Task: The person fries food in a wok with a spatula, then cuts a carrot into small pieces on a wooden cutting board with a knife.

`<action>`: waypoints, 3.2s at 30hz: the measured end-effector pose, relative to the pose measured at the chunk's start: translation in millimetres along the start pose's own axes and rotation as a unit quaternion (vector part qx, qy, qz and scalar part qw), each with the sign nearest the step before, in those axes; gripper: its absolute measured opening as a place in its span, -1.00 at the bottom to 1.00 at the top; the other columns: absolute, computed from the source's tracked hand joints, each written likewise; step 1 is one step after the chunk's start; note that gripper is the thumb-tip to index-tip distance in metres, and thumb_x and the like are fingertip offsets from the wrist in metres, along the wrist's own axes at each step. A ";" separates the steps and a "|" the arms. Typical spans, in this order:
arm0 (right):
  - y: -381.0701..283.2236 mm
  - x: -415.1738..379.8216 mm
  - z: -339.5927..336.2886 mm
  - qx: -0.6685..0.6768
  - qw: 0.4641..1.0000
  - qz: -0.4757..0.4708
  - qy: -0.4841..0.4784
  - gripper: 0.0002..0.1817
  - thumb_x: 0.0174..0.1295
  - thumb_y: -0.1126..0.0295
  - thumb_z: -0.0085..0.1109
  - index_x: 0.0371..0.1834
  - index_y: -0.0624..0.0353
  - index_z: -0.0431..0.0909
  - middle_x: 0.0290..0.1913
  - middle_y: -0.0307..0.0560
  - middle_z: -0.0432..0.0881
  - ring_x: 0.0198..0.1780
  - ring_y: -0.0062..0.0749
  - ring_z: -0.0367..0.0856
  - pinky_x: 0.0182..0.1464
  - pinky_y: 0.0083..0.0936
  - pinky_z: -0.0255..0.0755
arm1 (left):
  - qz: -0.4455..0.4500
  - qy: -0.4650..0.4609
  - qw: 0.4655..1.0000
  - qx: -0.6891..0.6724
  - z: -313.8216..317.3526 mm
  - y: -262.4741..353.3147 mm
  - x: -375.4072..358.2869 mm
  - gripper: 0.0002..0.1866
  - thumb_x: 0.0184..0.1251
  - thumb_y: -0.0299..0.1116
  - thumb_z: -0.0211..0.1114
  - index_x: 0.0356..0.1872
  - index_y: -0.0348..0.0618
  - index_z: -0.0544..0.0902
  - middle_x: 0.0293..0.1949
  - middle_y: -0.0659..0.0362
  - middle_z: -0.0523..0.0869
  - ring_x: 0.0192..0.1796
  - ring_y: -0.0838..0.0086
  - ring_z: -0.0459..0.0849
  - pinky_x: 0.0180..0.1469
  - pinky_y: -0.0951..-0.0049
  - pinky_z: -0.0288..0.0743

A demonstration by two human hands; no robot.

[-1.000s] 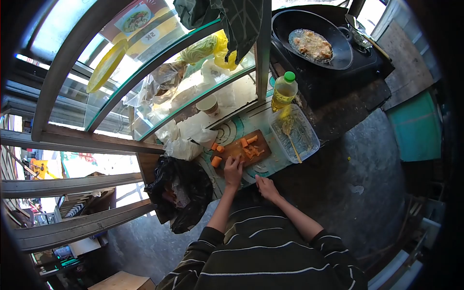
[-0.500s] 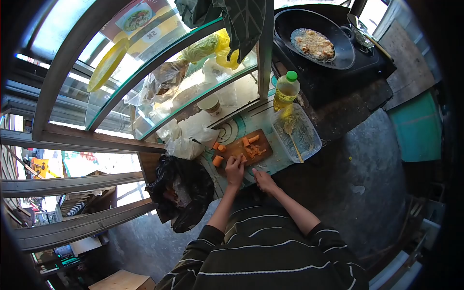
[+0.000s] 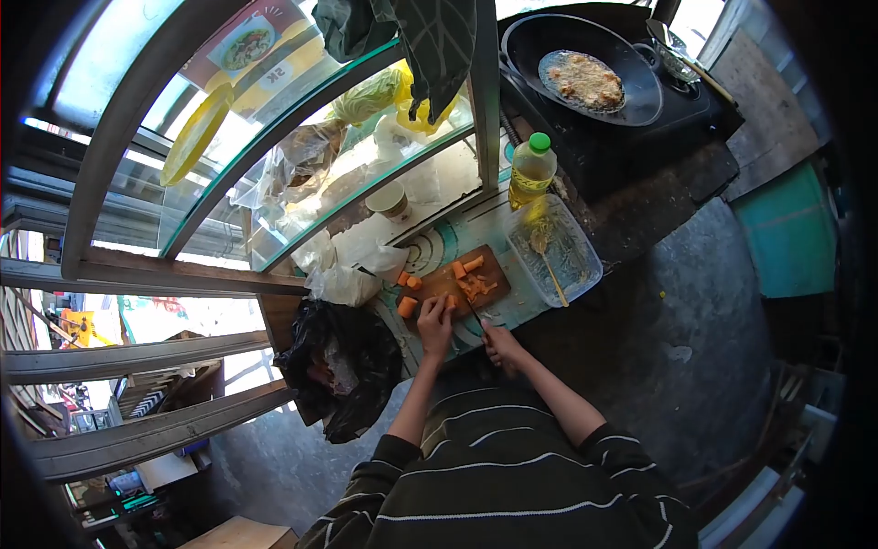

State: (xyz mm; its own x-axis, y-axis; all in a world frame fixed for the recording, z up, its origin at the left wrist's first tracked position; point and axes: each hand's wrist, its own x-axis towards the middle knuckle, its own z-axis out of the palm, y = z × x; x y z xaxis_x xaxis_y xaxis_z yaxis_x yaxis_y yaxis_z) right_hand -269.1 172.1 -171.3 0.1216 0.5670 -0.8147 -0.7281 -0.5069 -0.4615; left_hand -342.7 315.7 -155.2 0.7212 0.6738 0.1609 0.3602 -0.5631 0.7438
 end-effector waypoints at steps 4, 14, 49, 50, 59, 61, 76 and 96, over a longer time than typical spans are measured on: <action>-11.1 -8.9 -1.5 0.061 0.997 0.016 -0.053 -0.53 0.21 -0.17 -0.29 -0.60 -0.03 0.20 -0.79 -0.41 0.10 -0.82 -0.70 0.02 -0.74 -0.67 0.00 | 0.003 -0.008 1.000 -0.016 -3.1 -9.0 -1.3 -0.70 0.08 -0.53 0.17 -0.10 -0.24 0.54 -0.21 0.00 0.55 -0.17 0.20 0.57 -0.14 0.40 0.40; 0.0 3.9 8.3 -0.125 0.980 -0.131 0.081 -0.52 0.24 -0.08 -0.26 -0.55 0.10 0.35 -0.73 -0.27 0.30 -0.75 -0.55 0.23 -0.66 -0.60 0.16 | 0.039 -0.004 0.999 -0.003 -1.9 -0.9 -11.7 -0.64 0.08 -0.42 0.22 -0.04 -0.22 0.50 -0.06 -0.02 0.47 -0.01 0.12 0.46 -0.01 0.30 0.35; -57.8 -83.7 33.1 -0.266 0.896 -0.337 0.114 -0.66 0.20 0.19 -0.07 0.01 0.04 0.35 -0.73 -0.10 0.42 -0.65 -0.51 0.46 -0.55 -0.53 0.24 | -0.246 -0.085 0.688 -0.678 -45.3 24.0 -1.0 -0.66 0.29 -0.21 0.03 -0.04 -0.23 0.42 -0.14 0.16 0.53 -0.14 0.34 0.57 -0.01 0.33 0.42; -65.3 -89.6 40.4 -0.285 0.888 -0.349 0.096 -0.63 0.21 0.20 -0.07 0.07 0.01 0.30 -0.73 -0.09 0.42 -0.65 -0.47 0.46 -0.55 -0.52 0.24 | -0.239 -0.080 0.687 -0.681 -53.2 28.6 -1.3 -0.66 0.29 -0.21 0.03 -0.04 -0.23 0.42 -0.14 0.16 0.53 -0.14 0.34 0.57 -0.01 0.33 0.42; -94.9 -106.5 95.5 -0.428 0.799 -0.422 0.008 -0.53 0.20 0.24 -0.06 0.21 -0.07 0.19 -0.73 -0.11 0.37 -0.68 -0.41 0.37 -0.54 -0.51 0.25 | -0.282 -0.036 0.709 -0.645 -90.6 23.8 -28.8 -0.64 0.28 -0.17 -0.03 -0.03 -0.19 0.39 -0.36 0.22 0.51 -0.29 0.54 0.51 -0.18 0.48 0.41; -94.9 -105.7 110.3 -0.469 0.769 -0.434 -0.021 -0.49 0.18 0.20 -0.04 0.23 -0.11 0.16 -0.70 -0.08 0.40 -0.63 -0.26 0.45 -0.50 -0.46 0.30 | -0.263 -0.012 0.715 -0.648 -102.7 25.0 -32.9 -0.64 0.29 -0.14 -0.04 -0.03 -0.15 0.39 -0.38 0.26 0.49 -0.31 0.61 0.48 -0.24 0.54 0.38; -92.3 -99.3 227.0 -0.579 0.599 -0.540 -0.124 -0.50 0.15 0.16 0.01 0.20 -0.19 0.23 -0.64 -0.03 0.48 -0.61 -0.14 0.50 -0.55 -0.35 0.33 | -0.201 0.154 0.617 -0.745 -210.8 31.8 -62.1 -0.65 0.34 -0.08 -0.12 -0.07 -0.13 0.37 -0.38 0.24 0.52 -0.33 0.55 0.53 -0.22 0.53 0.42; -74.1 -94.5 277.6 -0.651 0.542 -0.493 -0.200 -0.47 0.16 0.26 -0.04 0.24 -0.29 0.15 -0.62 0.04 0.48 -0.58 -0.08 0.50 -0.55 -0.30 0.33 | -0.181 0.356 0.657 -0.639 -228.0 8.6 -93.3 -0.64 0.36 -0.10 -0.12 -0.11 -0.18 0.41 -0.29 0.27 0.47 -0.26 0.63 0.48 -0.20 0.60 0.39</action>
State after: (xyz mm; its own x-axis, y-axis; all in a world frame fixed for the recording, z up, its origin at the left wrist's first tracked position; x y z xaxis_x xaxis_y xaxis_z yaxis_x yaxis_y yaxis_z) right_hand -413.9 336.3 37.4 -0.3265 0.9424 0.0729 0.6829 0.2885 -0.6712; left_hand -541.8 357.1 -15.9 0.1018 0.9621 -0.2528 -0.6882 0.2516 0.6805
